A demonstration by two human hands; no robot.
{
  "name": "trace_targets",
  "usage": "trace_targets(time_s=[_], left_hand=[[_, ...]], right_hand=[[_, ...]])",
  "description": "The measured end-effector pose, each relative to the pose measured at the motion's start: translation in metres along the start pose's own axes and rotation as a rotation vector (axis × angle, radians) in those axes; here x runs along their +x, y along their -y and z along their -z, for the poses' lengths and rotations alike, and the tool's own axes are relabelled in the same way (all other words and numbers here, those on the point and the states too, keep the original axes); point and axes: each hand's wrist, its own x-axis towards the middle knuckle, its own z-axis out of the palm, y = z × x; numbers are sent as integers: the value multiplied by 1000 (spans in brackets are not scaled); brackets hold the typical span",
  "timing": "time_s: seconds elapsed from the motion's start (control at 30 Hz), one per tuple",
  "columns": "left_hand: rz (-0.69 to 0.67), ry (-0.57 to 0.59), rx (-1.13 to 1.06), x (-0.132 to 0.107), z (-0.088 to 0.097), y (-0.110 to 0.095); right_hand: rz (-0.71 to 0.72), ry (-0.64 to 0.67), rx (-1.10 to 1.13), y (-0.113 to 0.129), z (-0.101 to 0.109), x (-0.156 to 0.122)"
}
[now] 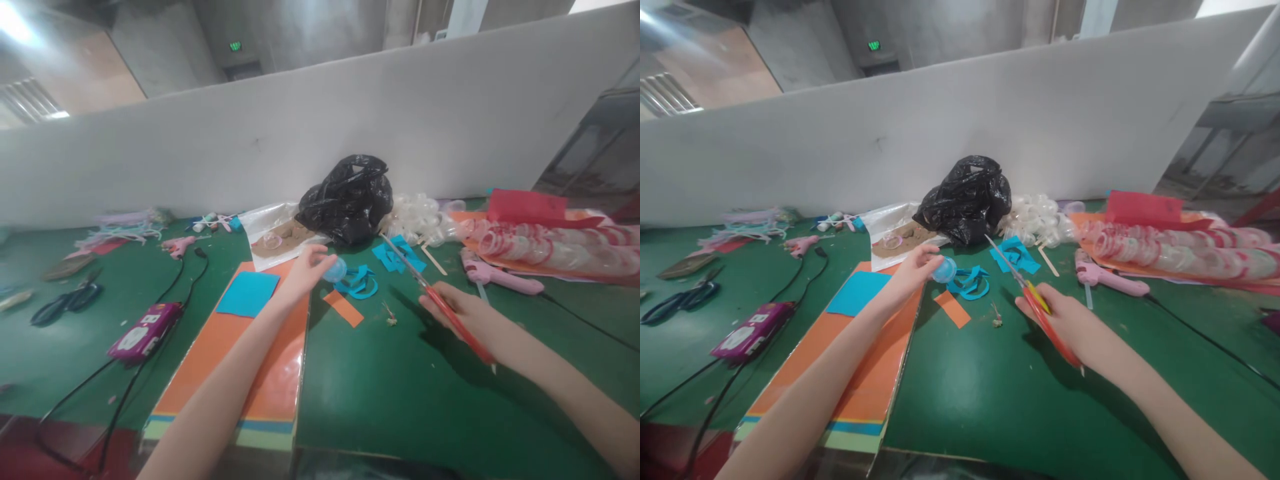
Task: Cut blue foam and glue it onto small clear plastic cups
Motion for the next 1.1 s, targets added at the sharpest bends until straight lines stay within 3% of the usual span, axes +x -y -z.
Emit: trace_targets(time_s=[0.1, 0.17, 0.33, 0.47, 0.57, 0.8, 1.0, 1.1], left_hand=[[-16, 23, -11, -1, -2, -1], [-20, 27, -8, -1, -2, 0], [-39, 35, 35, -1, -3, 4], [-36, 69, 37, -3, -5, 2], [6, 108, 18, -9, -9, -4], [-17, 184, -77, -24, -25, -16], [-65, 289, -89, -42, -50, -19], [-47, 373, -112, -53, -61, -21]], right_hand=[[-107, -211, -433, 0, 4, 7], [-150, -238, -645, 5, 5, 6], [-142, -177, -699, 21, -4, -1], [-57, -166, -673, 19, -13, -3], [56, -230, -582, 10, -14, 0], [526, -368, -436, 6, -8, 4], [404, -69, -68, 17, -32, -6], [386, -21, 13, 23, -40, -9]])
